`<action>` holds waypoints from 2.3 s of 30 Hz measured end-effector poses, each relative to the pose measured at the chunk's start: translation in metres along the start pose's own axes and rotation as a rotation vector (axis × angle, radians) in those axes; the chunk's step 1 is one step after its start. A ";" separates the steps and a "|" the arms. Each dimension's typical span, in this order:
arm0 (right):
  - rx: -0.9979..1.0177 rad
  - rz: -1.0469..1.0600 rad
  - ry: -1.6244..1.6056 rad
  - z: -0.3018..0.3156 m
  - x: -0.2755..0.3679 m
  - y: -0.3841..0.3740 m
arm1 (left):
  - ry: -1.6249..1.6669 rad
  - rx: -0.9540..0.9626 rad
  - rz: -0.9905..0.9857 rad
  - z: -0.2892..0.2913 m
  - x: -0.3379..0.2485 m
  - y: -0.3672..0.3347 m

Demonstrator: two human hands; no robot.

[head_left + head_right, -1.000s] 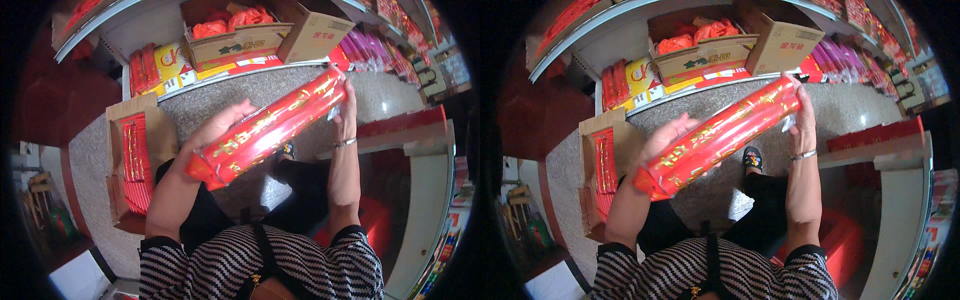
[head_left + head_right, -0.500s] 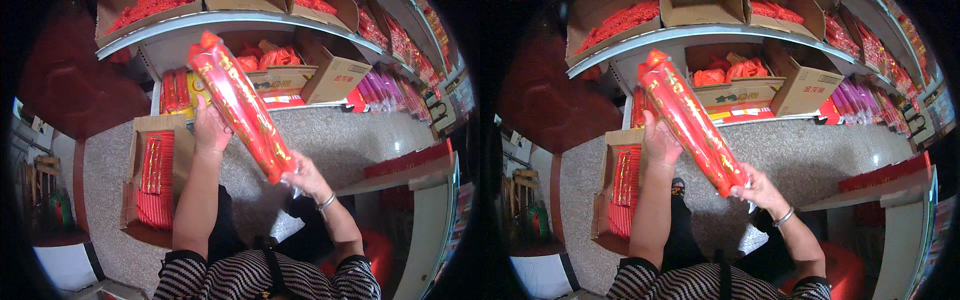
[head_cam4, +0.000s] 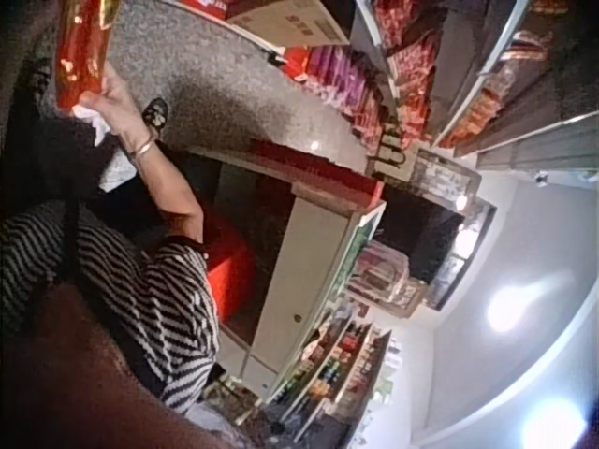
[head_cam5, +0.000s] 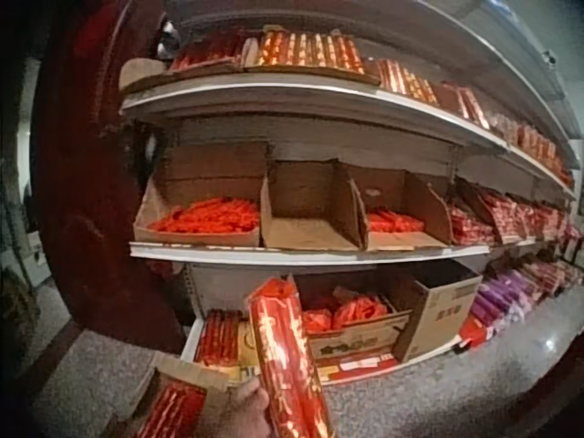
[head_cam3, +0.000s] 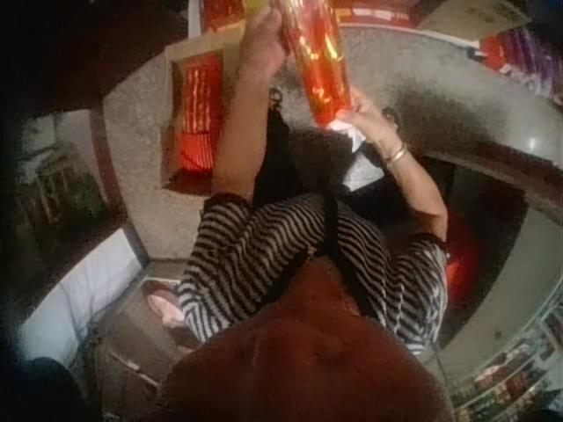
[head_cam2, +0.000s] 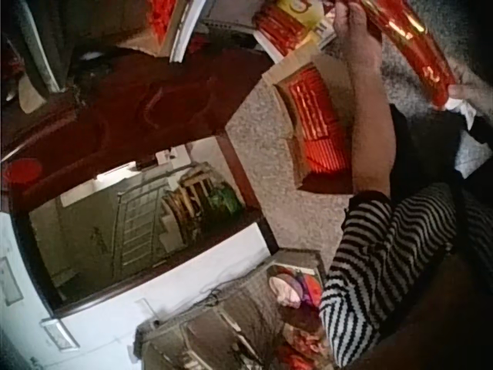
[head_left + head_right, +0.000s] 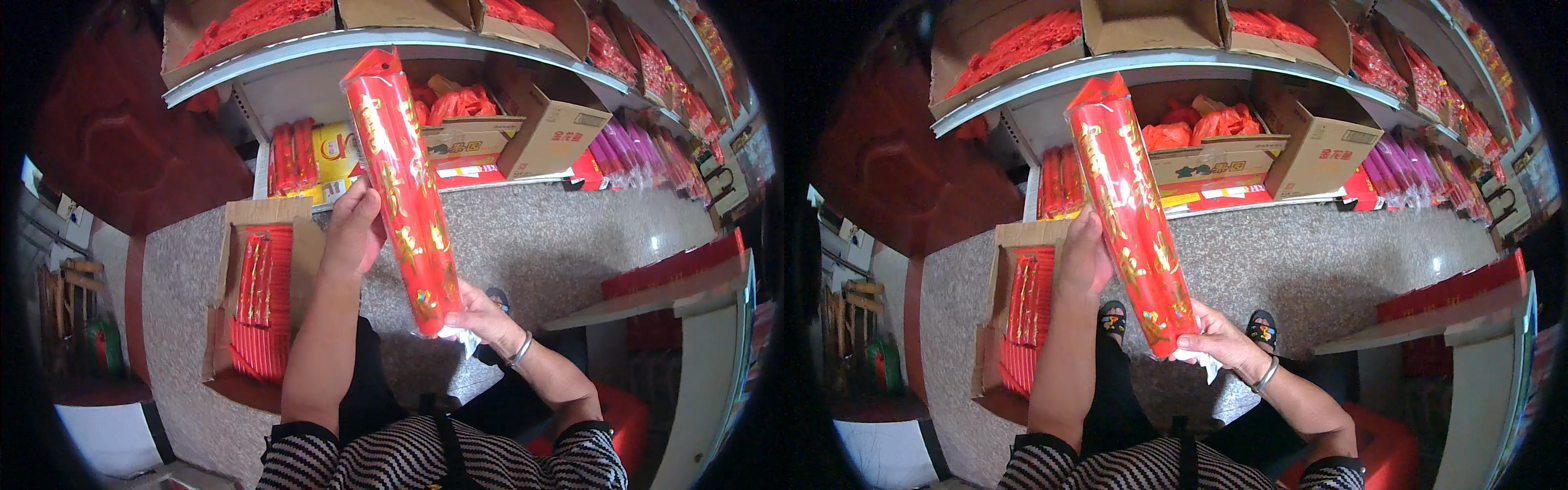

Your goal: The person sorts red packaged items from a shelf into a cardboard box and wipes one item with a cloth.

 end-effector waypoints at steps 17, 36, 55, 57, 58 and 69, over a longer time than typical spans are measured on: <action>0.094 0.008 0.076 -0.021 -0.008 -0.009 | 0.211 -0.012 0.191 -0.020 0.028 0.008; -0.024 0.141 0.709 -0.027 0.019 0.002 | 0.309 0.191 0.216 -0.034 0.031 0.005; -0.064 -0.004 -0.043 -0.010 0.003 -0.016 | -0.193 -0.464 0.194 0.041 0.032 0.011; -0.115 -0.102 -0.039 0.007 -0.007 -0.025 | -0.493 -0.600 -0.092 0.032 0.002 0.014; -0.152 -0.152 -0.042 0.019 -0.014 -0.033 | -0.829 -0.594 -0.294 0.021 -0.017 0.018; -0.219 -0.258 0.271 0.100 -0.085 -0.255 | -0.881 0.078 -0.129 -0.045 0.002 0.062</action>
Point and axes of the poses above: each hand's wrist, its own y-axis away from the middle knuckle, its own z-axis out of the back of the hand, x = y × z, the point moved 7 cm from there along -y, towards the middle knuckle, and after that the axes turned 5 degrees about y, right-handed, at the moved point
